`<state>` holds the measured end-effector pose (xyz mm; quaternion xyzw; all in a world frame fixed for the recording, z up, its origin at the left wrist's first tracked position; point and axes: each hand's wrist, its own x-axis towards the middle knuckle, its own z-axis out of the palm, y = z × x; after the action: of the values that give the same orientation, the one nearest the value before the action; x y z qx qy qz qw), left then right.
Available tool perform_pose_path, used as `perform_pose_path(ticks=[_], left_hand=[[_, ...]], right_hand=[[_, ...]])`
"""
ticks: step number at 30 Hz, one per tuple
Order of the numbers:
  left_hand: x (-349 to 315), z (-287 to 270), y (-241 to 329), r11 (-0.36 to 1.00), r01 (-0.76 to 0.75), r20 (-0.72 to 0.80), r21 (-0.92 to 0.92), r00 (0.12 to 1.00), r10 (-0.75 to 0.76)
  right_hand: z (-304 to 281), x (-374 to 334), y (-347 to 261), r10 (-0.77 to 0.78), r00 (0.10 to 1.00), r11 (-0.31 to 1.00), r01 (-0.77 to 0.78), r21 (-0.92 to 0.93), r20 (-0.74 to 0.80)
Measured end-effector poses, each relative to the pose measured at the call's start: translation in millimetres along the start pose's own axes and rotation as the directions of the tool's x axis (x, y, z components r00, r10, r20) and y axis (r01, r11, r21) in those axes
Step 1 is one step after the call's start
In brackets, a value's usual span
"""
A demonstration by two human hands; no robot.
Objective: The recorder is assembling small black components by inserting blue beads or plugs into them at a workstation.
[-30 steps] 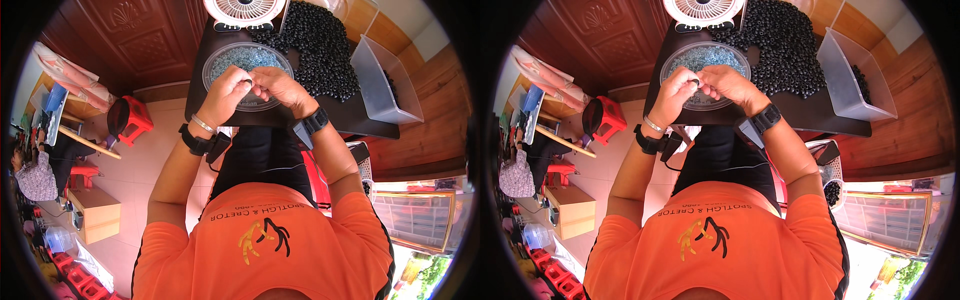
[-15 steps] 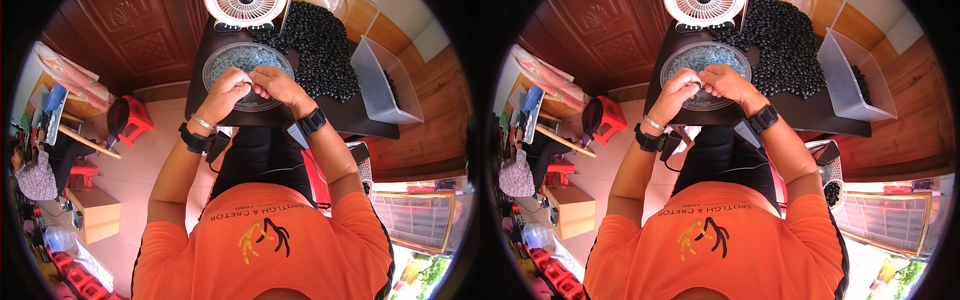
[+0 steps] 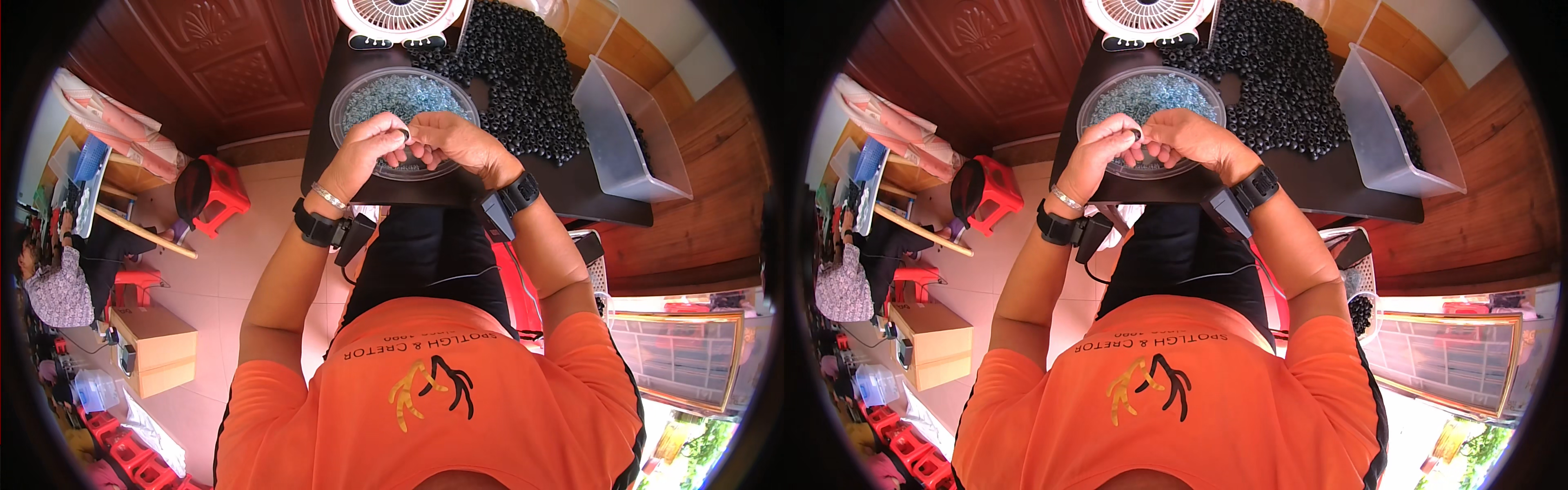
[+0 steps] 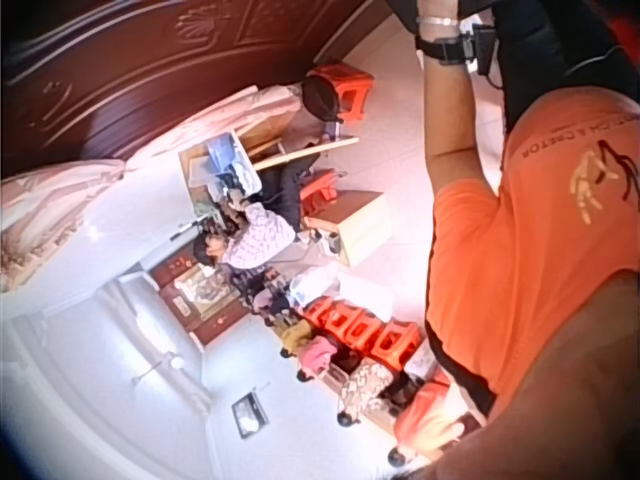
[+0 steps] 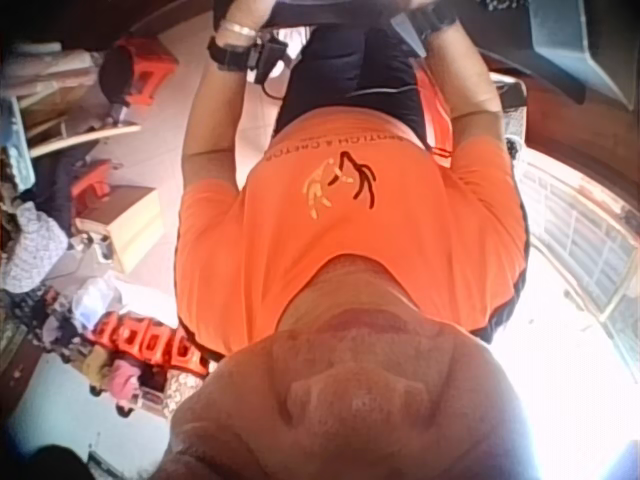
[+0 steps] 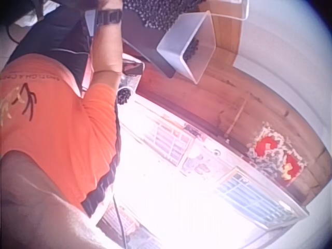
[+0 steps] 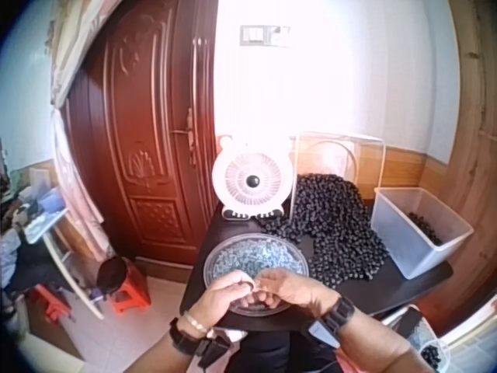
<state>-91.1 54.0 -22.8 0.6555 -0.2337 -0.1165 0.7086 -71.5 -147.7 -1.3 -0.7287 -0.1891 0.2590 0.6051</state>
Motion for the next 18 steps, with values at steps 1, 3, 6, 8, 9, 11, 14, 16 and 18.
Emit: perform_pose_path(ticks=[1,3,6,8,9,11,14,16,18], left_hand=[[0.2,1.0,2.7,0.999,0.017,-0.004,-0.036,1.0,-0.017],[2.1,-1.9,-1.8,0.993,0.054,-0.014,-0.105,0.998,-0.056],[3.1,-5.7,-6.4,0.966,0.082,-0.021,-0.244,0.996,-0.089],[3.7,-5.7,-7.3,0.947,0.074,-0.019,-0.314,0.996,-0.084],[4.1,-5.0,-7.4,0.95,0.071,-0.062,-0.305,0.994,-0.094],[3.8,-5.2,-7.3,0.953,0.067,-0.107,-0.296,0.989,-0.103],[4.5,-8.2,-3.5,0.967,0.083,-0.219,-0.241,0.966,-0.138],[4.3,-9.1,3.4,0.985,0.153,-0.237,-0.079,0.957,-0.167],[4.3,-8.5,3.8,0.989,0.146,-0.218,-0.007,0.965,-0.144]], right_hand=[[0.7,0.1,0.0,-0.002,1.0,1.0,0.002,0.011,-0.009],[2.1,1.2,-0.4,-0.013,1.0,1.0,0.012,-0.027,-0.025],[3.4,2.8,2.7,-0.061,0.996,0.993,0.055,-0.105,-0.059],[4.4,3.5,4.2,-0.098,0.992,0.986,0.086,-0.145,-0.077],[6.0,3.9,3.0,-0.103,0.99,0.98,0.084,-0.182,-0.1],[6.3,3.1,1.0,-0.11,0.986,0.972,0.082,-0.22,-0.121],[-1.5,-0.5,-2.0,-0.095,0.983,0.985,0.07,-0.159,-0.155],[-6.6,-2.4,-4.0,-0.091,0.983,0.989,0.07,-0.132,-0.162],[-7.9,-4.6,-9.3,-0.084,0.986,0.99,0.066,-0.124,-0.143]])
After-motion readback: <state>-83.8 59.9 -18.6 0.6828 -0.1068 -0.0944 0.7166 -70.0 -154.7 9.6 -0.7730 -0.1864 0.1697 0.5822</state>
